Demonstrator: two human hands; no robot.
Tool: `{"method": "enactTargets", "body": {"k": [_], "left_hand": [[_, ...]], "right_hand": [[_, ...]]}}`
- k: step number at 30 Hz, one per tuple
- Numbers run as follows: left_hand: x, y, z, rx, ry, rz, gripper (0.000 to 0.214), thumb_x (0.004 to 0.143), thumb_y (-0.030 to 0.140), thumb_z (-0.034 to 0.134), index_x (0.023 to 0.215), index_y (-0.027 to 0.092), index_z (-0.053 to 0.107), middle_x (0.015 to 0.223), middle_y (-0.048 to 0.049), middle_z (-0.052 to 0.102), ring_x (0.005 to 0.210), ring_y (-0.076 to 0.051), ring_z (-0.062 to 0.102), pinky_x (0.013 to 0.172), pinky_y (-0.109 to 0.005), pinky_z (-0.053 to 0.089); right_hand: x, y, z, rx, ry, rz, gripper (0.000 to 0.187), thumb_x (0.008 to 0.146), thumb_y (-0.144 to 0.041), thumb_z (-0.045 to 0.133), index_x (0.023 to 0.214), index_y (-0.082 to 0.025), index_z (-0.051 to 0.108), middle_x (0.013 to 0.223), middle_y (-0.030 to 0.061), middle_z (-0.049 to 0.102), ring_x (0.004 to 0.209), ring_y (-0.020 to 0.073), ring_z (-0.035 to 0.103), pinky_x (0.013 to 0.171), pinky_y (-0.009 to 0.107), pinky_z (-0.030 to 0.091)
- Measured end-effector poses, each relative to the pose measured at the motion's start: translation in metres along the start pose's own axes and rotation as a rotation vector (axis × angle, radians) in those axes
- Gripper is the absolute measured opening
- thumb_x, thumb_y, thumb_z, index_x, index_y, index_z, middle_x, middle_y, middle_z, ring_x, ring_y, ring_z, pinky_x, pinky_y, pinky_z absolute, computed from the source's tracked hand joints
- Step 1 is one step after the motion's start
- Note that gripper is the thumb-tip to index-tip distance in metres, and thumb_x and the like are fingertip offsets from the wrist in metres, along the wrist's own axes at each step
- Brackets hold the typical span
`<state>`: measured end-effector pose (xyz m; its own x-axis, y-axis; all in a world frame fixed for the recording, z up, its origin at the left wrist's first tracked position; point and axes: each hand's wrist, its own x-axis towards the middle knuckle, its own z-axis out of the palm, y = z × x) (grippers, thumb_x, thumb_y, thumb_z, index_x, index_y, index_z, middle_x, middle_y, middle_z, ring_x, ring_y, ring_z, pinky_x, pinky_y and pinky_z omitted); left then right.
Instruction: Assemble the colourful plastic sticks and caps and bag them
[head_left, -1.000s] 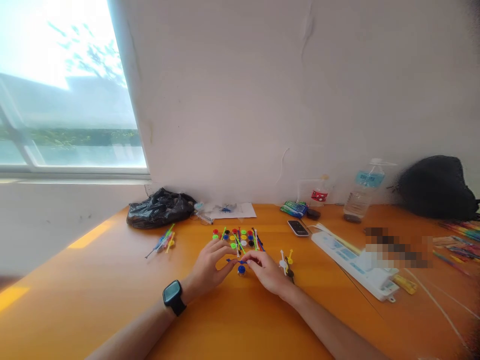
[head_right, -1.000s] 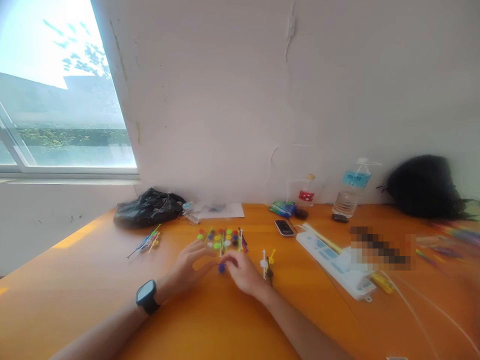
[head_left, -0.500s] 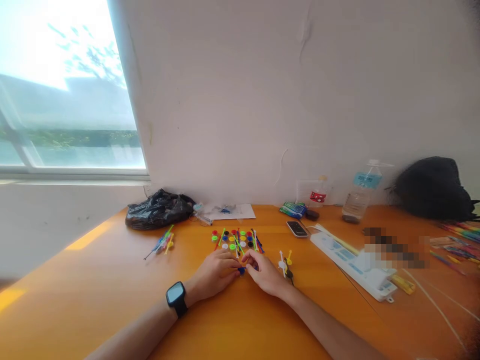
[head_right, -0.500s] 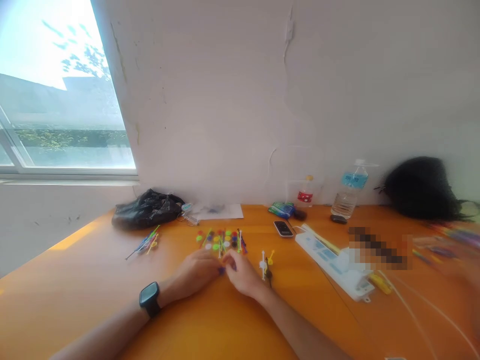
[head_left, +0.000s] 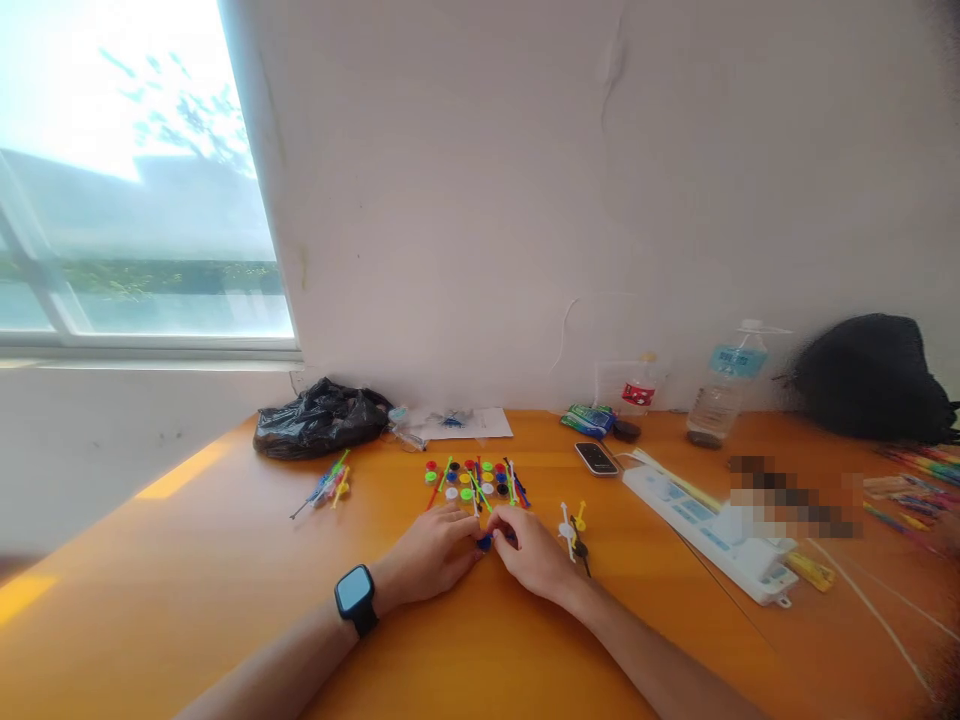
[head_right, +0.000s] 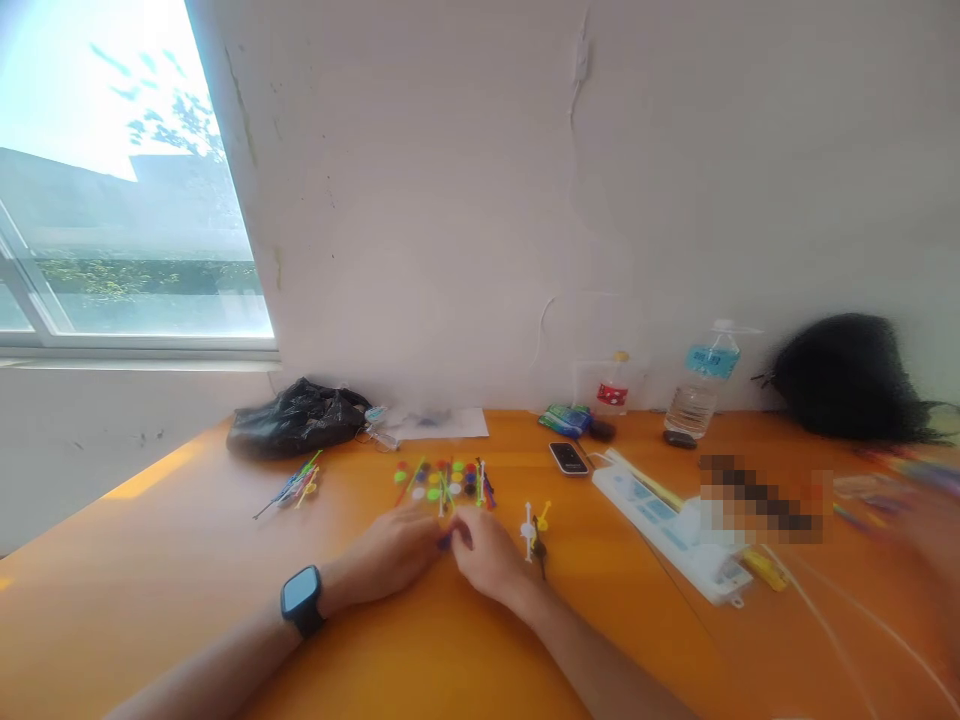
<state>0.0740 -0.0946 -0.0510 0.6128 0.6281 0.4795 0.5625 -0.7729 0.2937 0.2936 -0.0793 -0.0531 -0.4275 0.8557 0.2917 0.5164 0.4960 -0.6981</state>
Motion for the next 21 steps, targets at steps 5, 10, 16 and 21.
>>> {"method": "enactTargets", "body": {"k": [5,10,16,21], "left_hand": [[0.0,0.0,-0.001,-0.036,-0.022,-0.014,0.008,0.095,0.019,0.061,0.1,0.024,0.06,0.097,-0.003,0.071,0.091,-0.021,0.063,0.079,-0.031,0.046],[0.0,0.0,-0.001,0.023,-0.022,0.001,0.006,0.096,0.019,0.061,0.095,0.024,0.059,0.093,-0.0028,0.07,0.087,-0.021,0.063,0.076,-0.031,0.045],[0.001,0.0,0.002,0.02,0.009,0.03,0.01,0.094,0.014,0.06,0.095,0.024,0.062,0.092,-0.0032,0.071,0.086,-0.021,0.065,0.076,-0.031,0.046],[0.002,0.001,-0.001,0.045,0.012,0.046,0.011,0.098,0.016,0.058,0.092,0.024,0.064,0.088,-0.0029,0.07,0.085,-0.02,0.064,0.076,-0.031,0.045]], "right_hand": [[0.0,-0.001,0.0,-0.044,0.018,0.015,0.016,0.089,-0.015,0.052,0.086,-0.021,0.067,0.082,0.0025,0.07,0.075,0.0197,0.062,0.068,0.029,0.042],[0.0,0.002,0.002,-0.051,0.032,-0.003,0.016,0.089,-0.014,0.052,0.085,-0.021,0.066,0.084,0.0025,0.071,0.077,0.0197,0.064,0.07,0.029,0.042],[0.001,0.005,0.004,-0.06,0.054,-0.011,0.016,0.089,-0.013,0.053,0.086,-0.021,0.066,0.088,0.0039,0.072,0.082,0.0209,0.066,0.073,0.03,0.044],[0.001,0.01,0.005,-0.091,0.05,-0.007,0.016,0.088,-0.013,0.053,0.085,-0.021,0.065,0.087,0.0039,0.071,0.081,0.0214,0.064,0.074,0.031,0.044]]}}
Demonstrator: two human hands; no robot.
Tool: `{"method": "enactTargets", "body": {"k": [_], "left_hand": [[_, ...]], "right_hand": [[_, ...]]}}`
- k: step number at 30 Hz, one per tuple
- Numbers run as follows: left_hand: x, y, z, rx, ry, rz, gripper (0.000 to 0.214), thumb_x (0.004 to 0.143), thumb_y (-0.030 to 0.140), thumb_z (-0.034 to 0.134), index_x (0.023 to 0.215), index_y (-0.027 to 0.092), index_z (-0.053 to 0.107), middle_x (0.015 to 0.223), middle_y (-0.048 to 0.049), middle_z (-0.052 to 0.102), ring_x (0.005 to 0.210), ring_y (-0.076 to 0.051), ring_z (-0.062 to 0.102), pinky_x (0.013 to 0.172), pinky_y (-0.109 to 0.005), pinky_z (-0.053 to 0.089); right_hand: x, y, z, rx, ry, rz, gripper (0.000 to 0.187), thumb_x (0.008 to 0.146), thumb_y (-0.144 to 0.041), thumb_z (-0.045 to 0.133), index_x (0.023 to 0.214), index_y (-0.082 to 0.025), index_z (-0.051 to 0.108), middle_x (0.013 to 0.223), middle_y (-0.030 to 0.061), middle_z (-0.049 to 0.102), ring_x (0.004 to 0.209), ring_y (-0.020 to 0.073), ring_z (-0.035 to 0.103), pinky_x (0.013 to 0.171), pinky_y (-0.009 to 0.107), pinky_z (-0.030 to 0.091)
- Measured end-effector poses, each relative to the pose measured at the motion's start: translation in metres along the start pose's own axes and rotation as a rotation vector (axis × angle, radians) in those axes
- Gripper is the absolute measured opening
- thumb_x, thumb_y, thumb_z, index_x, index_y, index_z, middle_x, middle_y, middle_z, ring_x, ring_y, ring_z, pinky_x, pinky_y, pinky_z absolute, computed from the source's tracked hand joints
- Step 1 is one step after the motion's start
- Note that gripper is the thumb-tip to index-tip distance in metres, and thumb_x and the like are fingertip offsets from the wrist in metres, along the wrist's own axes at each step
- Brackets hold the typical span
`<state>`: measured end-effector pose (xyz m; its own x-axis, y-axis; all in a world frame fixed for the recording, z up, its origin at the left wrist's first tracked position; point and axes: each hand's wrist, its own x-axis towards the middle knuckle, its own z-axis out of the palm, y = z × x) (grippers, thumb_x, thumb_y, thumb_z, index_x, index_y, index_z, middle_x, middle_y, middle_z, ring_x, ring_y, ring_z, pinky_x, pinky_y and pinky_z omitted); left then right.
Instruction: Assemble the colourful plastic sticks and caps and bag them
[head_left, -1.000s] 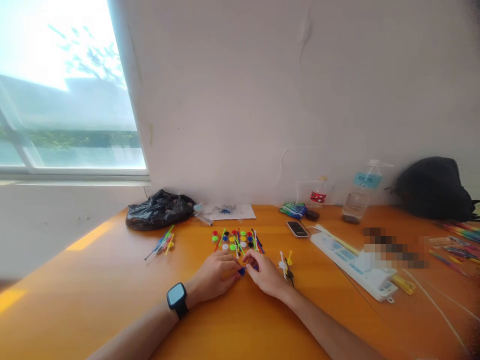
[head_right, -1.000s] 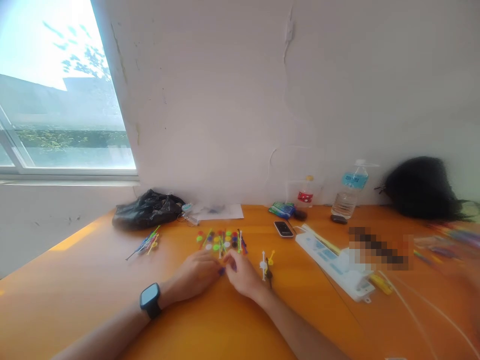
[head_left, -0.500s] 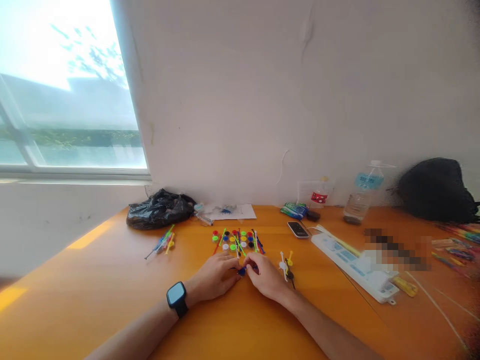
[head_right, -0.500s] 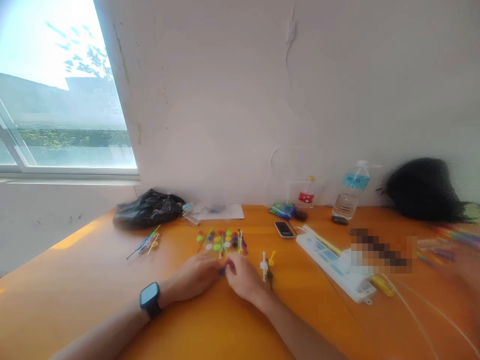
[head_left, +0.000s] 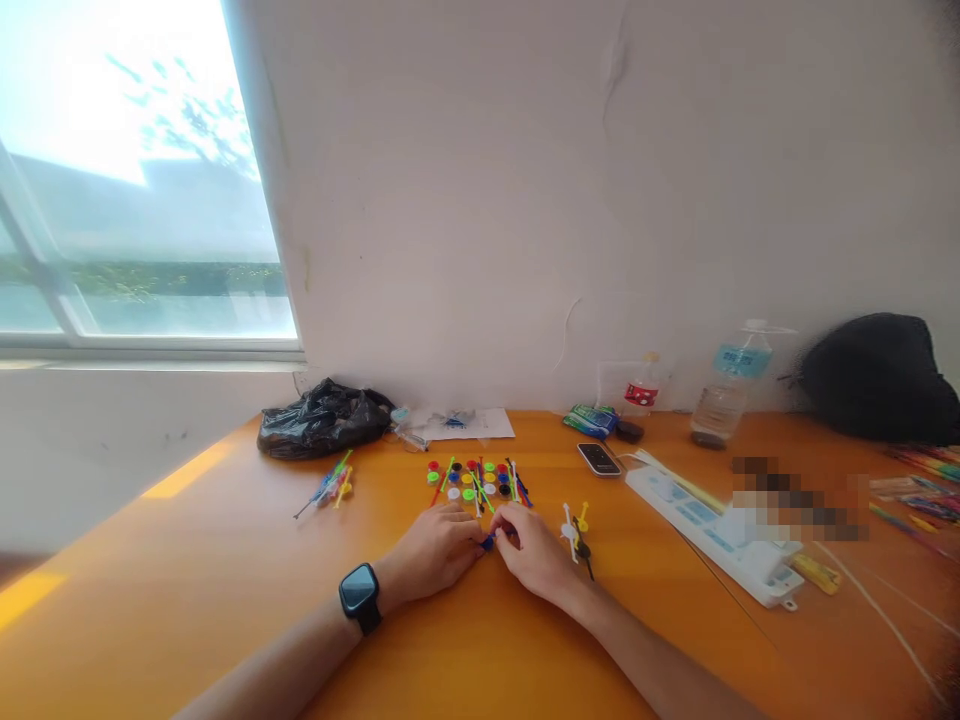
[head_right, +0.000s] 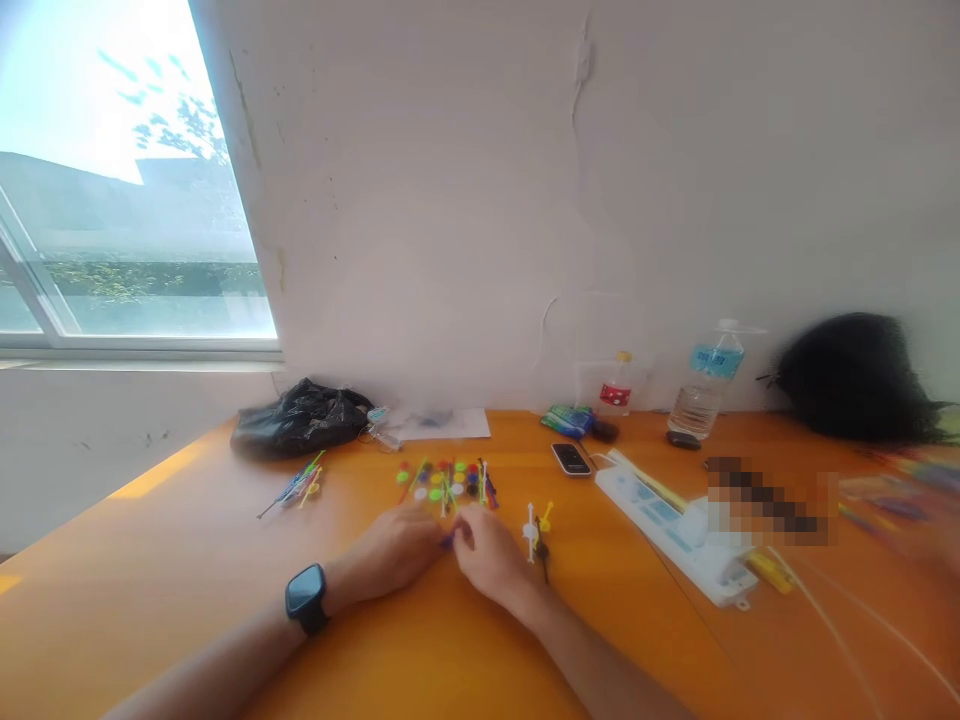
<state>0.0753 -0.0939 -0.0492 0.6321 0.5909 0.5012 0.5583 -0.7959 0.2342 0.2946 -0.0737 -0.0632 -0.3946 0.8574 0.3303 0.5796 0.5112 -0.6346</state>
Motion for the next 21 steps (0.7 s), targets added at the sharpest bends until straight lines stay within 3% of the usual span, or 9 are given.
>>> {"method": "enactTargets", "body": {"k": [6,11,15,21], "left_hand": [[0.001,0.001,0.002,0.072,0.001,0.048,0.01,0.097,0.019,0.058,0.093,0.024,0.066,0.084,-0.0035,0.068,0.082,-0.021,0.063,0.077,-0.032,0.044],[-0.001,0.003,-0.001,-0.051,0.046,0.005,0.01,0.092,0.018,0.062,0.097,0.025,0.068,0.09,-0.0042,0.072,0.086,-0.021,0.064,0.078,-0.032,0.048],[-0.004,-0.003,-0.013,-0.183,0.198,-0.125,0.018,0.089,0.017,0.064,0.104,0.024,0.069,0.098,-0.0048,0.073,0.092,-0.021,0.066,0.085,-0.034,0.052],[-0.006,-0.03,-0.015,-0.108,0.434,-0.373,0.011,0.094,0.022,0.059,0.099,0.023,0.068,0.097,-0.0046,0.072,0.09,-0.021,0.065,0.082,-0.035,0.052]], "right_hand": [[-0.003,-0.003,-0.003,-0.065,0.0,-0.01,0.015,0.089,-0.01,0.053,0.087,-0.022,0.064,0.091,0.0054,0.069,0.086,0.0225,0.062,0.078,0.032,0.045],[-0.007,-0.019,-0.012,-0.007,-0.051,-0.207,0.018,0.09,-0.01,0.057,0.098,-0.023,0.066,0.103,0.0068,0.07,0.101,0.0253,0.061,0.09,0.036,0.046],[-0.01,-0.024,-0.015,-0.028,-0.088,-0.213,0.013,0.092,-0.013,0.057,0.097,-0.023,0.065,0.1,0.0059,0.069,0.095,0.024,0.062,0.084,0.033,0.046],[-0.008,-0.02,-0.019,-0.134,-0.074,-0.101,0.009,0.092,-0.017,0.059,0.087,-0.023,0.064,0.089,0.0054,0.069,0.084,0.0229,0.062,0.073,0.031,0.041]]}}
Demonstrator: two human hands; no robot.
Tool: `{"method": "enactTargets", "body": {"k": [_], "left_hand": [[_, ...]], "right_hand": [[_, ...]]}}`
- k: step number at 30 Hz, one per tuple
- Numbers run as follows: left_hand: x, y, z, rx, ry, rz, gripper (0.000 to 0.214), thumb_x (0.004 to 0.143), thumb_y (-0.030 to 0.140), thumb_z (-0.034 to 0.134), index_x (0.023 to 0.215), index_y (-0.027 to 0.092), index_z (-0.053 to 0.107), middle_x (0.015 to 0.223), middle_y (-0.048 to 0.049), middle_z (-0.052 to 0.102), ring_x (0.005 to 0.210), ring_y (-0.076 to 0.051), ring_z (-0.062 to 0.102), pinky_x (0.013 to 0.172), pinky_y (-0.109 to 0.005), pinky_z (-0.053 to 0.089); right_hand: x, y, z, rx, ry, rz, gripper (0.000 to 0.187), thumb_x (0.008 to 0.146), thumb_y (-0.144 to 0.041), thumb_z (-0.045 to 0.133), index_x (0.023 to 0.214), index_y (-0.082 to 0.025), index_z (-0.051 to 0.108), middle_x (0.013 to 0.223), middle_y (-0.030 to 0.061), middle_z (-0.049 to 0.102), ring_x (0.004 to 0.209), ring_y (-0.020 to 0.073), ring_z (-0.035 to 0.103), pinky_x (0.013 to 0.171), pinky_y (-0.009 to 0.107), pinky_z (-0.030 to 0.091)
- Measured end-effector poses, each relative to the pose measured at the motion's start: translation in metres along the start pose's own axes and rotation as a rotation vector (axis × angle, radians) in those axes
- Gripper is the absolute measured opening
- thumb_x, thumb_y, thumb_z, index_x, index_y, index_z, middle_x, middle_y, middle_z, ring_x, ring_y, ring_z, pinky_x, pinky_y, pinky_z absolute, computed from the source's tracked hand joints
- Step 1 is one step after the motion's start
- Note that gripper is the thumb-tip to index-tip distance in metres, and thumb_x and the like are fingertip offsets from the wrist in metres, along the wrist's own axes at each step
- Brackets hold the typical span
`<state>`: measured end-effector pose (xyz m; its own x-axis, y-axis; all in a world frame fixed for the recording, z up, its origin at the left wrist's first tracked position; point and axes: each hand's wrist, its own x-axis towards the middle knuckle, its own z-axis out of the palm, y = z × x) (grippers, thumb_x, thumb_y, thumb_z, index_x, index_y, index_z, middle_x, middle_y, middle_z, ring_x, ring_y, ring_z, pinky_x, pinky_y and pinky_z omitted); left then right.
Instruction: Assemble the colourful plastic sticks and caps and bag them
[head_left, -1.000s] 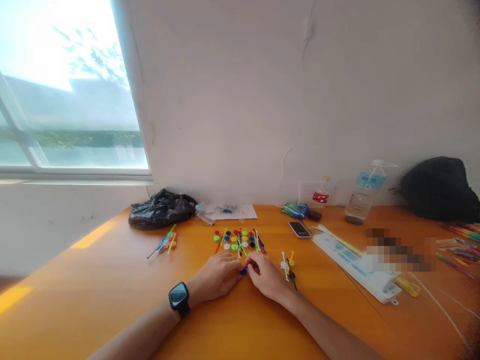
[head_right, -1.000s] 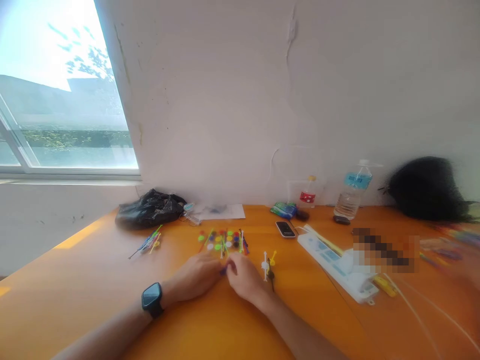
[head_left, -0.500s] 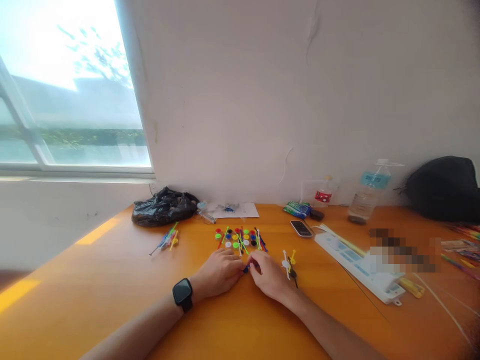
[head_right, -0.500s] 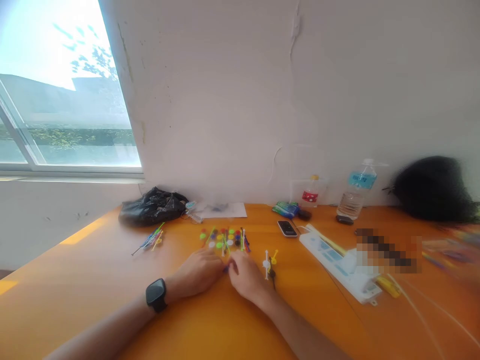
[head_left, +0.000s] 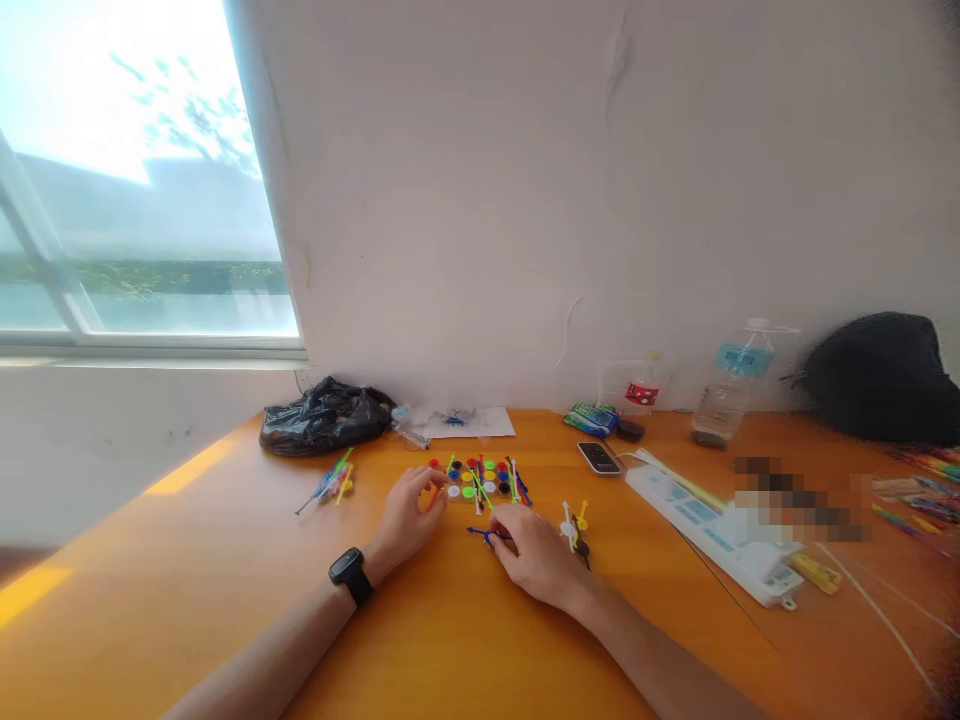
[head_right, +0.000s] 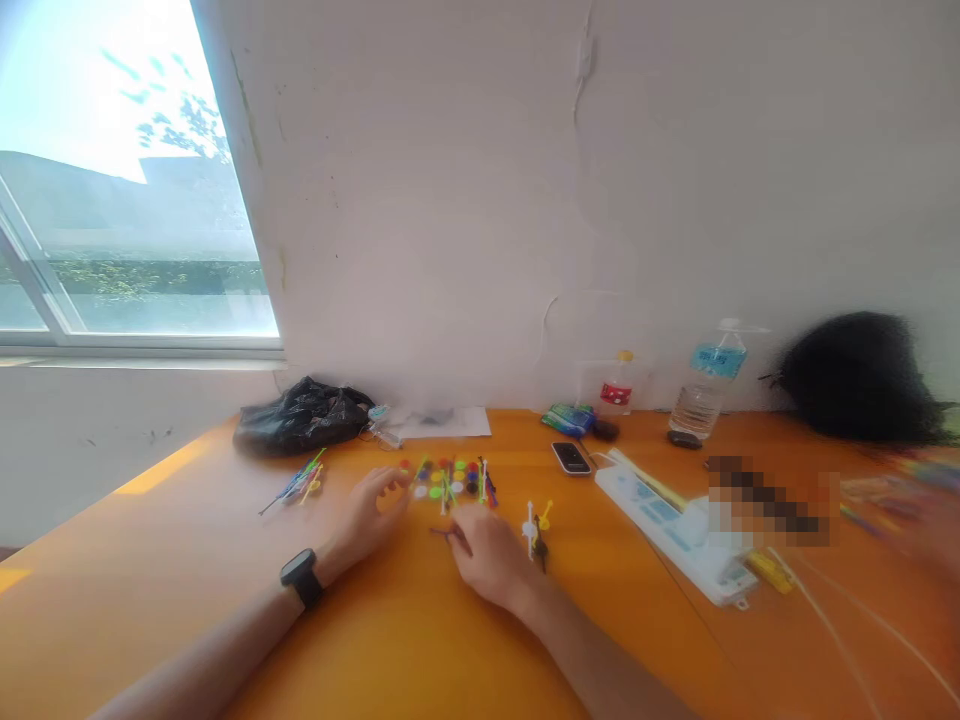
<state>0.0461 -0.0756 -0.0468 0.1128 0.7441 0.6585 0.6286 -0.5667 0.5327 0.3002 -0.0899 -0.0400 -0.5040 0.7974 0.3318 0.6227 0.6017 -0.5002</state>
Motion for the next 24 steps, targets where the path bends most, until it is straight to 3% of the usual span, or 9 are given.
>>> {"method": "enactTargets", "body": {"k": [5,10,16,20,24], "left_hand": [[0.003,-0.007,-0.002,-0.004,0.007,-0.03,0.009,0.094,0.025,0.06,0.095,0.022,0.068,0.093,-0.0045,0.072,0.085,-0.021,0.064,0.077,-0.033,0.051],[-0.003,0.015,0.002,-0.088,-0.163,0.092,0.013,0.101,0.028,0.059,0.104,0.023,0.07,0.1,-0.0061,0.073,0.093,-0.021,0.065,0.086,-0.034,0.052],[-0.012,0.024,0.021,-0.099,-0.323,0.216,0.02,0.099,0.022,0.063,0.114,0.028,0.074,0.103,-0.0042,0.075,0.098,-0.021,0.066,0.09,-0.033,0.052],[-0.011,0.017,0.025,-0.09,-0.366,0.202,0.02,0.102,0.023,0.059,0.106,0.028,0.077,0.098,-0.0032,0.076,0.093,-0.019,0.067,0.085,-0.03,0.052],[-0.01,0.015,0.023,-0.108,-0.354,0.141,0.023,0.104,0.026,0.055,0.104,0.027,0.078,0.102,-0.0043,0.075,0.097,-0.019,0.068,0.091,-0.029,0.053]], "right_hand": [[0.005,0.004,-0.002,0.123,0.0,0.014,0.014,0.094,-0.018,0.057,0.088,-0.023,0.069,0.094,0.0056,0.072,0.09,0.0237,0.066,0.078,0.033,0.046],[0.012,0.014,0.003,0.367,0.05,0.103,0.014,0.095,-0.023,0.058,0.1,-0.021,0.07,0.096,0.0057,0.075,0.09,0.0224,0.069,0.078,0.032,0.05],[0.018,0.023,0.01,0.642,-0.019,0.179,0.016,0.084,-0.03,0.074,0.093,-0.018,0.07,0.092,0.0051,0.075,0.087,0.0204,0.068,0.081,0.032,0.052],[0.02,0.025,0.013,0.643,0.02,0.206,0.02,0.081,-0.034,0.078,0.088,-0.018,0.069,0.088,0.004,0.073,0.086,0.0196,0.067,0.081,0.032,0.052],[0.022,0.029,0.016,0.652,0.025,0.248,0.022,0.083,-0.038,0.076,0.088,-0.018,0.068,0.086,0.0036,0.071,0.083,0.0194,0.066,0.074,0.03,0.052]]}}
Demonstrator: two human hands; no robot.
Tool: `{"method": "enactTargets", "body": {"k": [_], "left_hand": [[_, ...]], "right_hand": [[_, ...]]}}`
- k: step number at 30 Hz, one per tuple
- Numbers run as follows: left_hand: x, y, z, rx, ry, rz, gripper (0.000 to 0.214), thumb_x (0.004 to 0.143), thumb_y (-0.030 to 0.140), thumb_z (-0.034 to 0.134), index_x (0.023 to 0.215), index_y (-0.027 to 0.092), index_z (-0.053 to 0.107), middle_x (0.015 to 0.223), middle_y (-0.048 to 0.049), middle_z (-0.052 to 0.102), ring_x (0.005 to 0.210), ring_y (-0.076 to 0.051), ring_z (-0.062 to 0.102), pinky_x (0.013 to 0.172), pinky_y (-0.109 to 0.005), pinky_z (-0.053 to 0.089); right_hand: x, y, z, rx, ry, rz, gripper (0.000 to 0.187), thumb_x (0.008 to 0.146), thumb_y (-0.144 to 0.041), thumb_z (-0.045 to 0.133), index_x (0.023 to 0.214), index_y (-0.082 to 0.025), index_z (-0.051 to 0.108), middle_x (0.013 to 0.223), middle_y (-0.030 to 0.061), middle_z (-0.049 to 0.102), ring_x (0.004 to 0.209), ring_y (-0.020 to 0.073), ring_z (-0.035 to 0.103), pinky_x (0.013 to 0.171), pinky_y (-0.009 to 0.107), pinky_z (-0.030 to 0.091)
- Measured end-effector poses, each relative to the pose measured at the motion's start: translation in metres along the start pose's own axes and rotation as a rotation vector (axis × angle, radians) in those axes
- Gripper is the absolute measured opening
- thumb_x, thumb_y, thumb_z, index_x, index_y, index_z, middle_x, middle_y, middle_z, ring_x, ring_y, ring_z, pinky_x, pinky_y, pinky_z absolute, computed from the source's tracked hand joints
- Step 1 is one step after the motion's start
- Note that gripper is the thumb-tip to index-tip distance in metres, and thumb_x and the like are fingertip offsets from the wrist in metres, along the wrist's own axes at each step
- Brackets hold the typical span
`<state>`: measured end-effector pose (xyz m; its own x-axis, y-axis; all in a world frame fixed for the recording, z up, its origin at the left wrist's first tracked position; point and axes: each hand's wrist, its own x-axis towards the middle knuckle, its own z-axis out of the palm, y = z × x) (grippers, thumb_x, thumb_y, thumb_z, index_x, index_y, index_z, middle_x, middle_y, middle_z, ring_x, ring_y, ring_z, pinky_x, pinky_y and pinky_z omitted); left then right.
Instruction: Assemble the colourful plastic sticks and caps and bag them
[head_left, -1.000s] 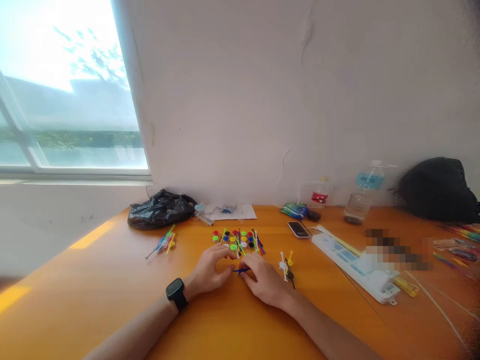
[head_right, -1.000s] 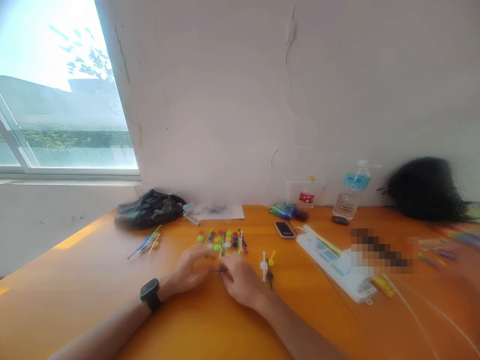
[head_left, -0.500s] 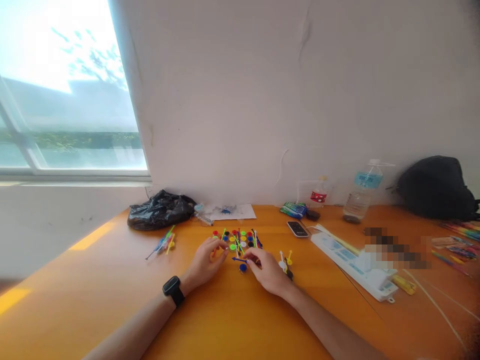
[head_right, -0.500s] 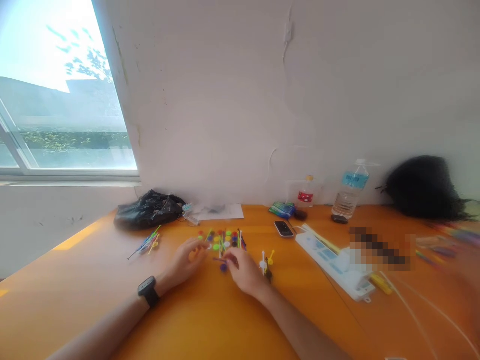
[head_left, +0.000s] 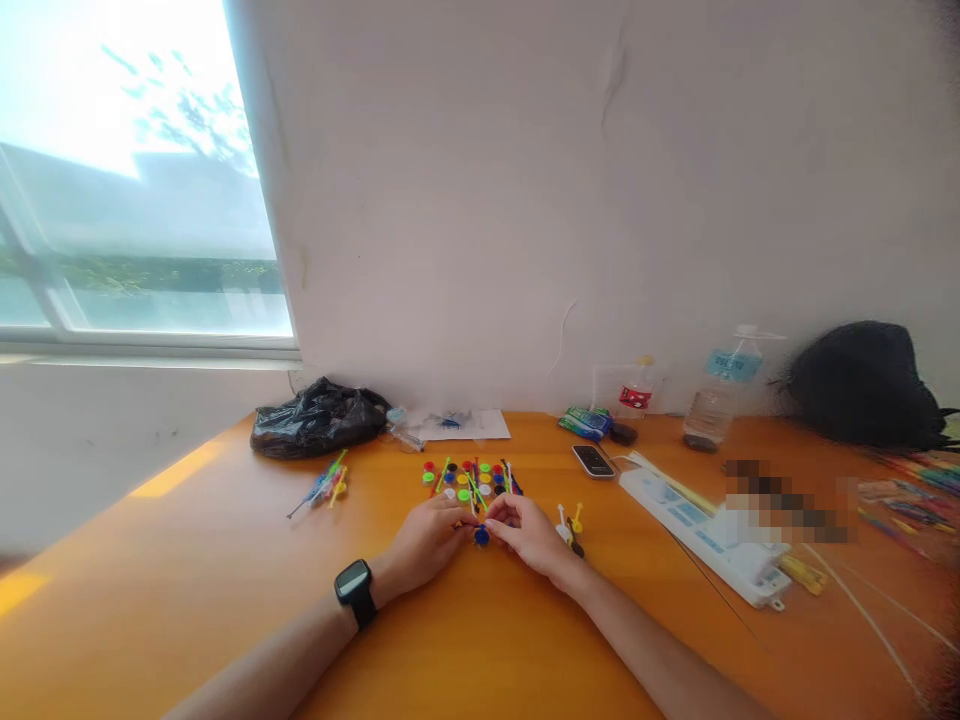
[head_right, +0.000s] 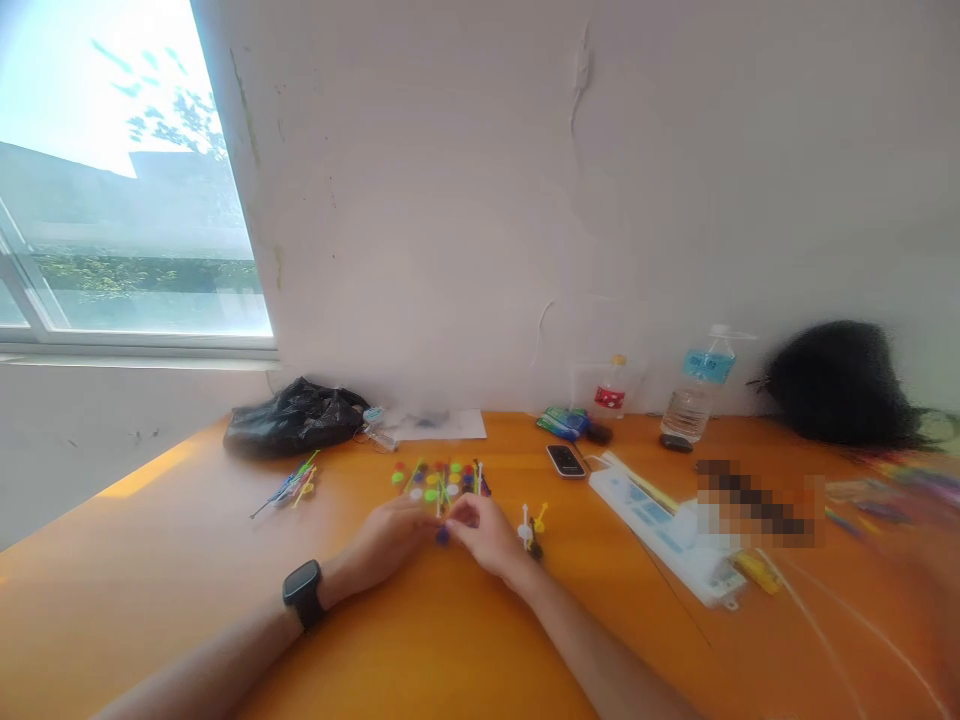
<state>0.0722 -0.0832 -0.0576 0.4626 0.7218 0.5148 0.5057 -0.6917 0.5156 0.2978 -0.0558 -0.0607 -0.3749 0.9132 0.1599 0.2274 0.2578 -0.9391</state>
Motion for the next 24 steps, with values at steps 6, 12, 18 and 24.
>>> {"method": "enactTargets", "body": {"k": [6,12,18,24], "left_hand": [[-0.0014,-0.0043,0.0018,-0.018,0.003,-0.037,0.025,0.104,0.027,0.054,0.111,0.027,0.078,0.105,-0.0053,0.076,0.1,-0.021,0.069,0.092,-0.03,0.054],[-0.0009,-0.0015,-0.0009,-0.041,-0.026,-0.021,0.024,0.104,0.026,0.054,0.105,0.026,0.078,0.105,-0.0058,0.074,0.1,-0.02,0.067,0.092,-0.03,0.053],[-0.0031,0.0024,-0.0047,-0.051,-0.088,-0.009,0.028,0.105,0.023,0.051,0.111,0.028,0.078,0.106,-0.0053,0.072,0.099,-0.019,0.066,0.09,-0.028,0.052],[-0.0038,0.0034,-0.006,-0.035,-0.119,0.032,0.037,0.1,0.013,0.048,0.118,0.029,0.077,0.105,-0.0059,0.071,0.099,-0.019,0.065,0.091,-0.028,0.051]], "right_hand": [[0.0003,0.0027,-0.0003,0.032,-0.013,0.021,0.022,0.085,-0.04,0.074,0.088,-0.019,0.067,0.087,0.004,0.071,0.082,0.0195,0.066,0.072,0.029,0.05],[0.0001,0.0033,-0.0011,0.016,-0.025,0.007,0.015,0.082,-0.03,0.075,0.089,-0.019,0.068,0.089,0.0037,0.072,0.085,0.0197,0.067,0.077,0.03,0.051],[0.0003,0.0035,-0.0013,-0.001,-0.03,-0.005,0.011,0.08,-0.026,0.074,0.086,-0.018,0.068,0.087,0.0032,0.072,0.083,0.0193,0.067,0.077,0.03,0.05],[0.0009,0.0052,-0.0008,-0.024,-0.051,0.005,0.005,0.079,-0.02,0.07,0.084,-0.018,0.07,0.082,0.0023,0.072,0.079,0.0182,0.065,0.074,0.029,0.048]]}}
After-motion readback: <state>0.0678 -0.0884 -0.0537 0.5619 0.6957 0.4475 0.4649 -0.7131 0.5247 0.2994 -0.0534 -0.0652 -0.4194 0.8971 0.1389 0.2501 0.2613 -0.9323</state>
